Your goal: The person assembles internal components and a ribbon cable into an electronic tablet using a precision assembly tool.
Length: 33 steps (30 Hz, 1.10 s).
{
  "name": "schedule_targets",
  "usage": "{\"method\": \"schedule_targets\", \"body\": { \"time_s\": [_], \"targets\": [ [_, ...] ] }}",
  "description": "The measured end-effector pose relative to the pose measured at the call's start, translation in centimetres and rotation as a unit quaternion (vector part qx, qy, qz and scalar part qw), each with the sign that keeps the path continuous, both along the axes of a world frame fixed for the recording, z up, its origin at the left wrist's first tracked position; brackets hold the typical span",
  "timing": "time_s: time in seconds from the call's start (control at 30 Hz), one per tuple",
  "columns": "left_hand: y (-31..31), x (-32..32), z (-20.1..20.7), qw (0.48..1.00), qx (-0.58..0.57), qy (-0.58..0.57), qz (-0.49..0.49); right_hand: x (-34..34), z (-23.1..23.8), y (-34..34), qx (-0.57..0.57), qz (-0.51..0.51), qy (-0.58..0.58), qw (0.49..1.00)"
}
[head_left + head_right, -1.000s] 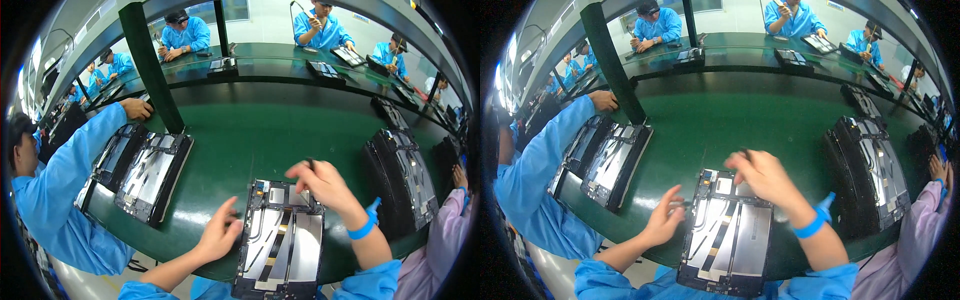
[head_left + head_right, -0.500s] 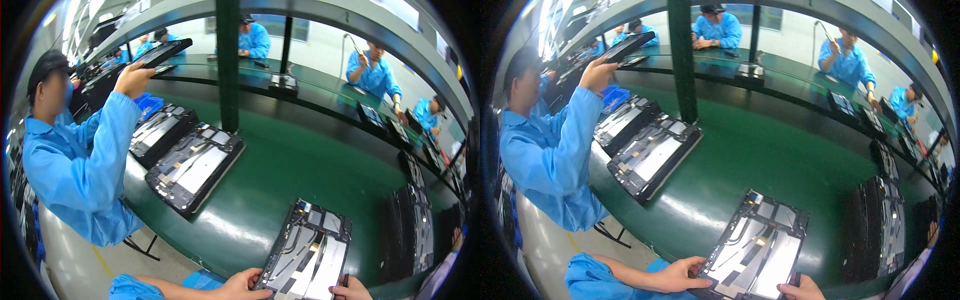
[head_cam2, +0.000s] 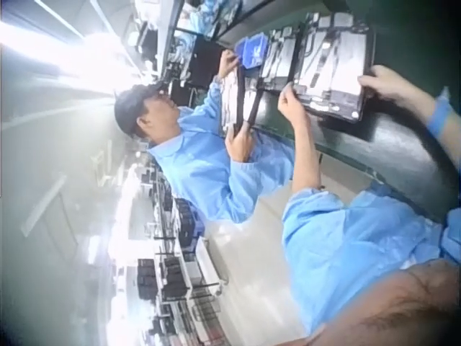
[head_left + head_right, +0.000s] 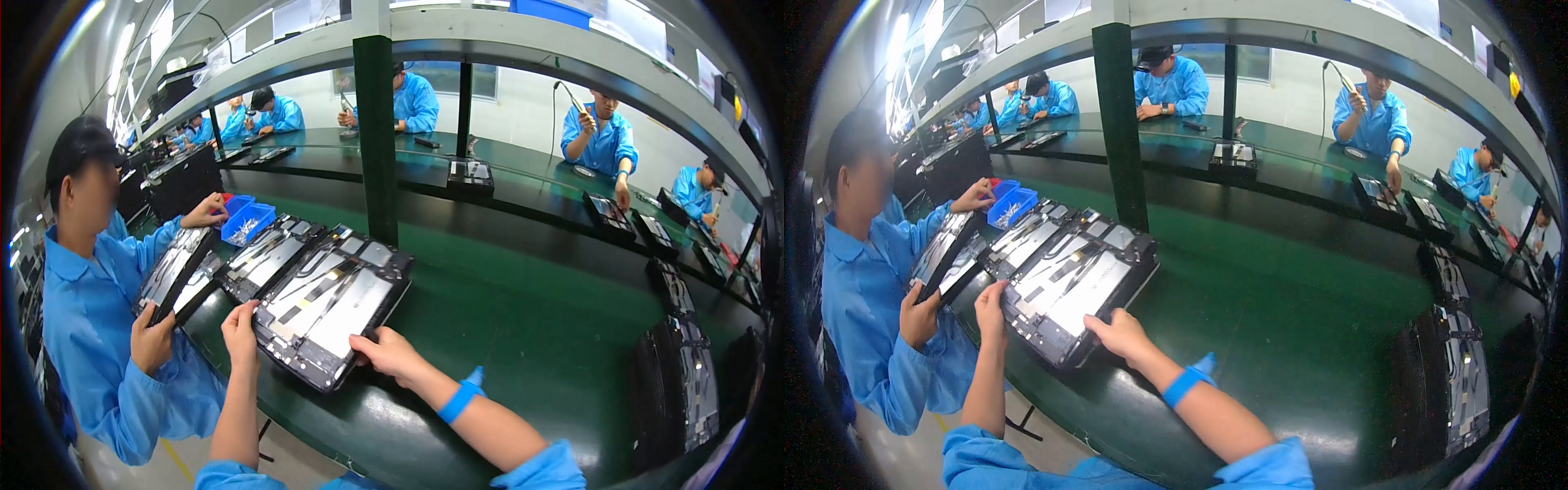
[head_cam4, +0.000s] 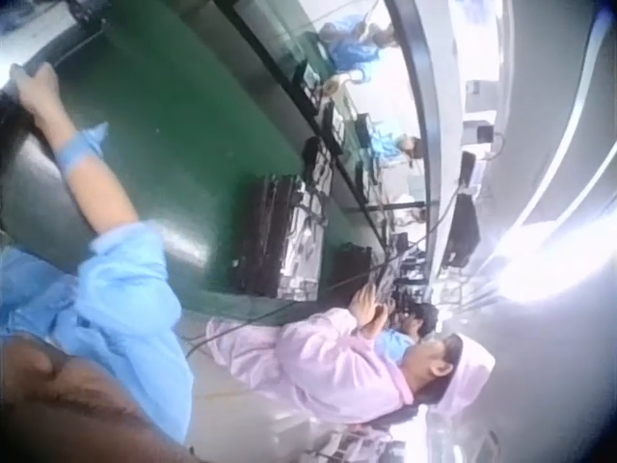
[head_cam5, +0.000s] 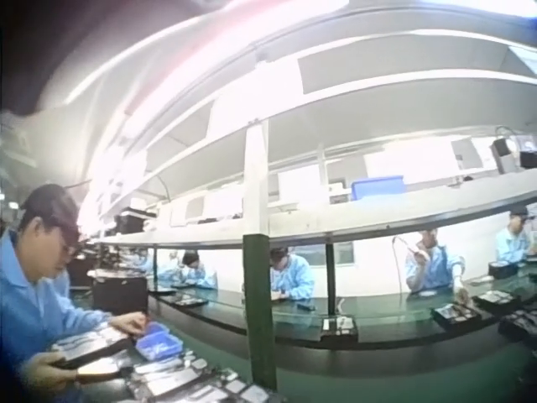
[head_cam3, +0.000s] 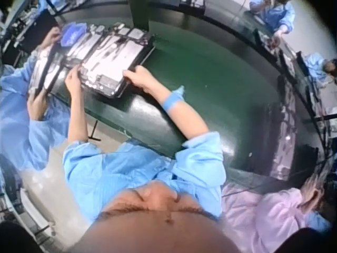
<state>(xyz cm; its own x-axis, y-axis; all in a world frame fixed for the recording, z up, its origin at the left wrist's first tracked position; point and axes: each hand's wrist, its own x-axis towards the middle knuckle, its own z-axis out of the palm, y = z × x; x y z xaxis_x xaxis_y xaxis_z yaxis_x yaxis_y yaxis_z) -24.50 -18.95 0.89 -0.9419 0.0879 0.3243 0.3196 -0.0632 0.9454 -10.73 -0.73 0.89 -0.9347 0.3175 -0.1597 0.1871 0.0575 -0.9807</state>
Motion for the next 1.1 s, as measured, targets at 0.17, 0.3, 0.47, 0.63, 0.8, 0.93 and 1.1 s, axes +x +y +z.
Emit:
{"method": "schedule_targets", "body": {
  "time_s": [0.17,0.3,0.47,0.63,0.8,0.93,1.1],
  "targets": [
    [0.3,-3.9,-5.7,0.996,0.055,-0.029,0.063,-0.1,-1.3,0.3,0.268,0.036,0.012,0.963],
    [0.2,-1.0,-2.7,0.922,-0.138,0.253,0.26,6.0,1.5,2.0,0.295,0.064,0.051,0.952],
    [10.7,15.9,2.1,0.804,-0.128,0.527,-0.242,20.9,7.2,5.6,0.435,0.071,-0.085,0.893],
    [19.8,29.4,3.1,0.669,-0.111,0.398,-0.618,34.6,12.3,10.7,0.518,-0.367,-0.136,0.761],
    [26.3,41.4,3.9,0.584,-0.189,0.004,-0.789,49.7,9.5,19.0,0.502,-0.544,-0.317,0.594],
    [29.0,44.1,3.8,0.56,-0.257,-0.188,-0.765,52.6,7.5,21.1,0.424,-0.449,-0.352,0.703],
    [29.5,44.1,4.4,0.584,-0.271,-0.102,-0.759,52.2,8.2,20.6,0.364,-0.461,-0.288,0.756]
  ]
}}
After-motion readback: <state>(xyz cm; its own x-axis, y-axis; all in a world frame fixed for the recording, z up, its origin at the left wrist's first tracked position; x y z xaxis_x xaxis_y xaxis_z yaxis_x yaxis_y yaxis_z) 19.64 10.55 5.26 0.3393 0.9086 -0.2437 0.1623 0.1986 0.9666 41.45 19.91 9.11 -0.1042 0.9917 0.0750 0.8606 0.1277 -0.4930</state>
